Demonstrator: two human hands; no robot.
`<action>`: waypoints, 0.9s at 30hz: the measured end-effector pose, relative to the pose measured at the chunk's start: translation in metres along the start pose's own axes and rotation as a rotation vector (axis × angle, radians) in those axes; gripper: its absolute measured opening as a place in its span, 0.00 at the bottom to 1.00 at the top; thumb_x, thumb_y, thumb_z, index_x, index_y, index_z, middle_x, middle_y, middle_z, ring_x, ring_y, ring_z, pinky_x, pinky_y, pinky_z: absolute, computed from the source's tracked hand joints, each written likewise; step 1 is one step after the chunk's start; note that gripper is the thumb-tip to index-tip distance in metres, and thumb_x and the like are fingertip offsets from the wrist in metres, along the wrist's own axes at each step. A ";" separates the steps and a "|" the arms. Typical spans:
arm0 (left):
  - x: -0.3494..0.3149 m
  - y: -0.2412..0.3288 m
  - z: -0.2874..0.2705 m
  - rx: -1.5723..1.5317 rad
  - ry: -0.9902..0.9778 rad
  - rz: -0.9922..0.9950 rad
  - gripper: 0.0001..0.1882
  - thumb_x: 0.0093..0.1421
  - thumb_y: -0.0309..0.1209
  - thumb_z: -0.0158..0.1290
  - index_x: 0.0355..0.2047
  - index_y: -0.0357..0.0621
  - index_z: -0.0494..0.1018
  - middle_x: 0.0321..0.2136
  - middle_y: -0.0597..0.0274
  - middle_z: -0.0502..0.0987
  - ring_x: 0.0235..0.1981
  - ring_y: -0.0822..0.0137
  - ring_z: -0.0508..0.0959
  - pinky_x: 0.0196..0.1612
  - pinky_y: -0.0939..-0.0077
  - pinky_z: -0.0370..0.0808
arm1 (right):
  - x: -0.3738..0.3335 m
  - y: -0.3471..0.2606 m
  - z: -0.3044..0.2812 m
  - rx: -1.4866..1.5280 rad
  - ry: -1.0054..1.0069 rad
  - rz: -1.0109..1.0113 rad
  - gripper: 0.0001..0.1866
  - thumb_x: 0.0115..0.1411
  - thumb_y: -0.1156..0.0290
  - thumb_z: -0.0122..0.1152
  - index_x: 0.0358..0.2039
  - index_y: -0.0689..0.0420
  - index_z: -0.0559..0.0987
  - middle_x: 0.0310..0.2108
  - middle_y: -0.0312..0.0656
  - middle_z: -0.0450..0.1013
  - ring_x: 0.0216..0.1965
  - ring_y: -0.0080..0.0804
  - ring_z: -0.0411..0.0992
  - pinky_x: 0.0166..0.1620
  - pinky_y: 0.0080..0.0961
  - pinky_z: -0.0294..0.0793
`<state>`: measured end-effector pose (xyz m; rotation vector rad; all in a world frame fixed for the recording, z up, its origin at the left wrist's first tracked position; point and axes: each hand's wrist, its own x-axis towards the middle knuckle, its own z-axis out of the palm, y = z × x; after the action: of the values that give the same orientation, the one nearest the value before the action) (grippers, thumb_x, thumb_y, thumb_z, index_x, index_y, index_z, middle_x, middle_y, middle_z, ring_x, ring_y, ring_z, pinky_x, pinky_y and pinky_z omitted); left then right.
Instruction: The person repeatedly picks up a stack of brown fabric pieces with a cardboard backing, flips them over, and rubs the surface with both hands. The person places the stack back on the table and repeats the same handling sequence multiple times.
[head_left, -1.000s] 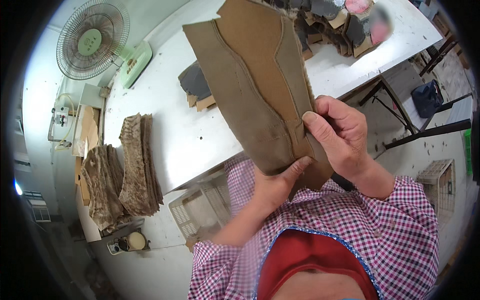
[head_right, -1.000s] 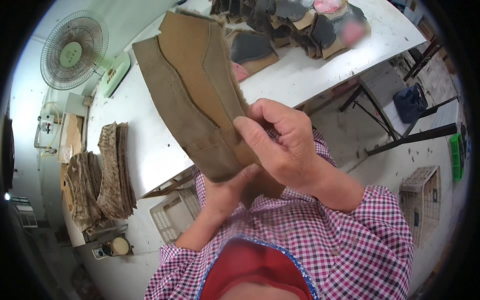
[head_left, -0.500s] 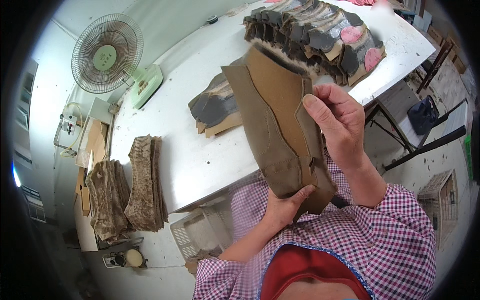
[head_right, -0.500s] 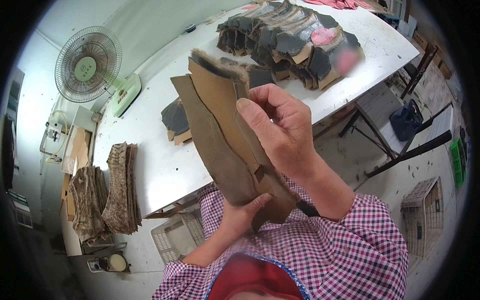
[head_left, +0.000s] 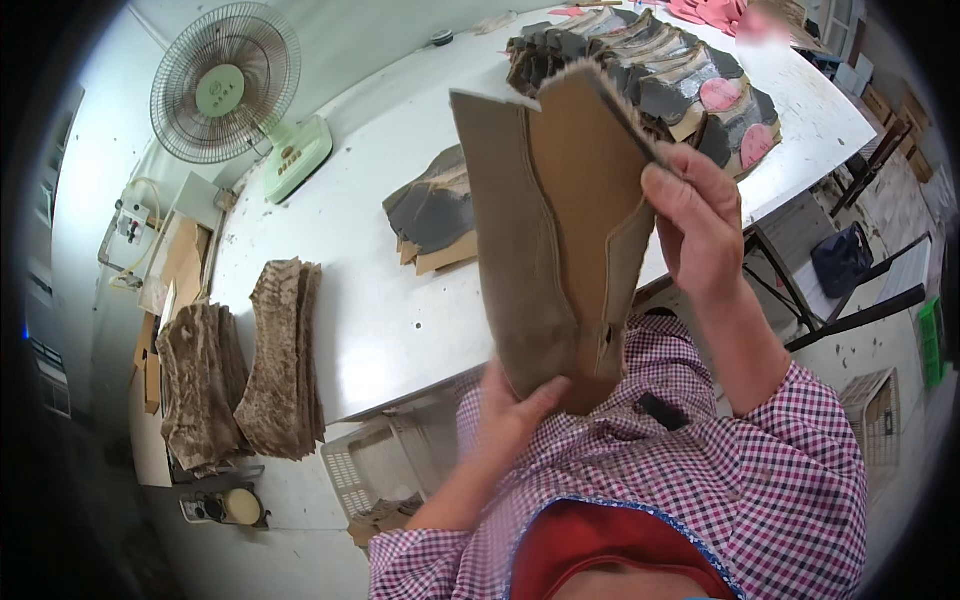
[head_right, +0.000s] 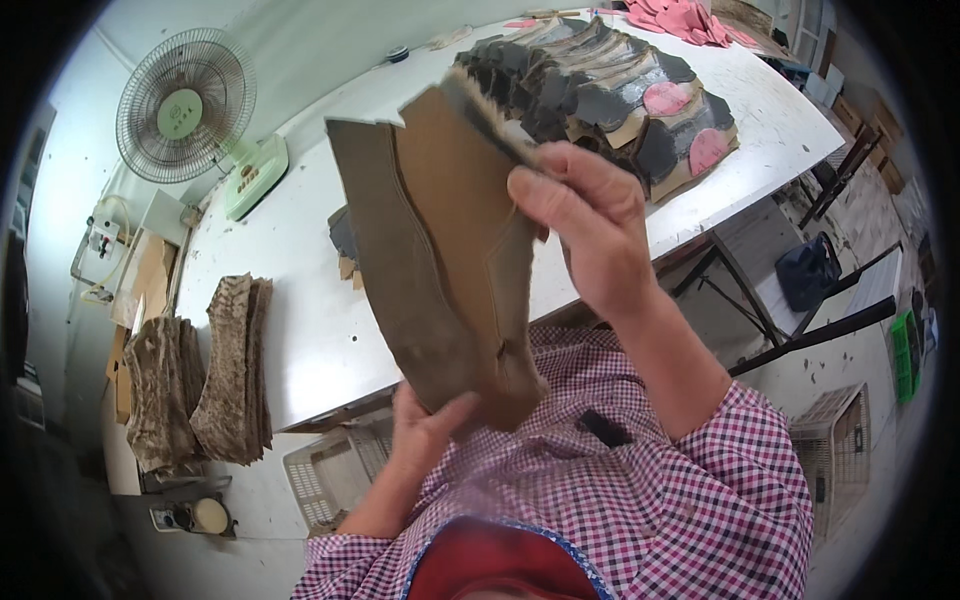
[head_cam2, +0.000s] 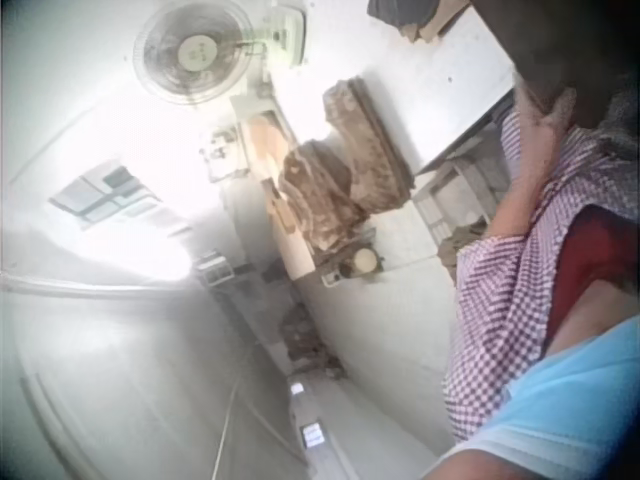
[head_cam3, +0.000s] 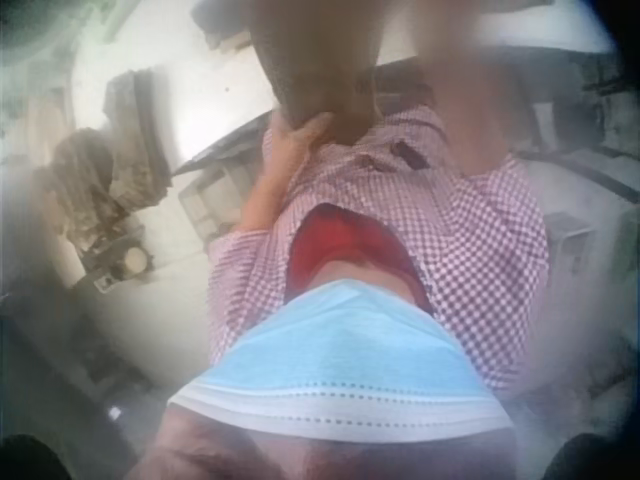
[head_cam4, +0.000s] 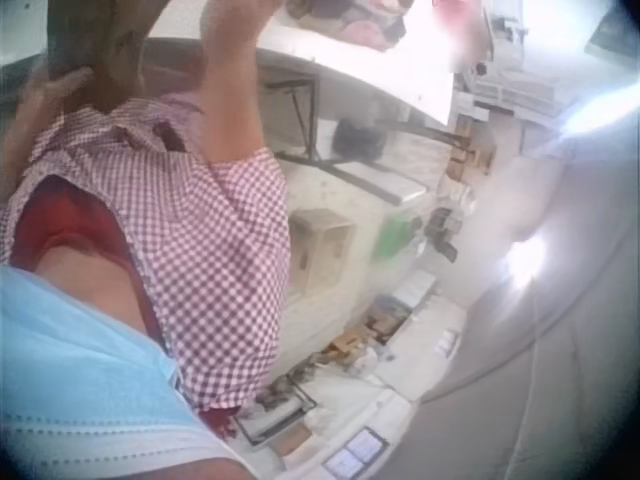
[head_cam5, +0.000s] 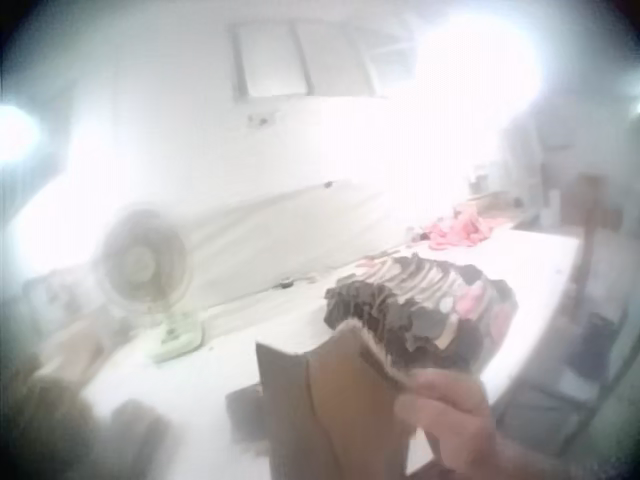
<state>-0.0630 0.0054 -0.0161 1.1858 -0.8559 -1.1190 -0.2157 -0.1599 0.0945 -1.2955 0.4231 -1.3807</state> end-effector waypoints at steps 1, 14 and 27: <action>0.004 0.009 -0.010 -0.018 0.036 0.051 0.13 0.57 0.24 0.59 0.43 0.37 0.71 0.36 0.63 0.76 0.33 0.73 0.76 0.37 0.79 0.75 | 0.008 0.002 -0.001 -0.013 0.000 0.058 0.04 0.62 0.73 0.57 0.29 0.58 0.77 0.21 0.26 0.65 0.22 0.10 0.61 0.24 0.11 0.58; 0.038 -0.021 -0.119 1.401 0.051 0.748 0.07 0.48 0.15 0.50 0.25 0.36 0.76 0.24 0.51 0.77 0.24 0.55 0.77 0.26 0.68 0.74 | 0.068 0.095 -0.047 -0.777 -0.883 0.484 0.22 0.62 0.54 0.55 0.23 0.61 0.81 0.24 0.39 0.76 0.31 0.31 0.73 0.45 0.30 0.71; 0.025 -0.001 -0.092 0.119 0.216 0.168 0.12 0.58 0.34 0.55 0.36 0.36 0.77 0.34 0.51 0.78 0.31 0.61 0.77 0.35 0.63 0.72 | -0.040 0.127 0.005 -1.209 -0.974 -0.089 0.22 0.64 0.69 0.51 0.57 0.64 0.67 0.61 0.48 0.61 0.65 0.42 0.54 0.67 0.37 0.50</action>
<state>0.0304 0.0052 -0.0365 1.2821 -0.8465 -0.7969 -0.1622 -0.1604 -0.0273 -2.7635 0.5082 -0.2887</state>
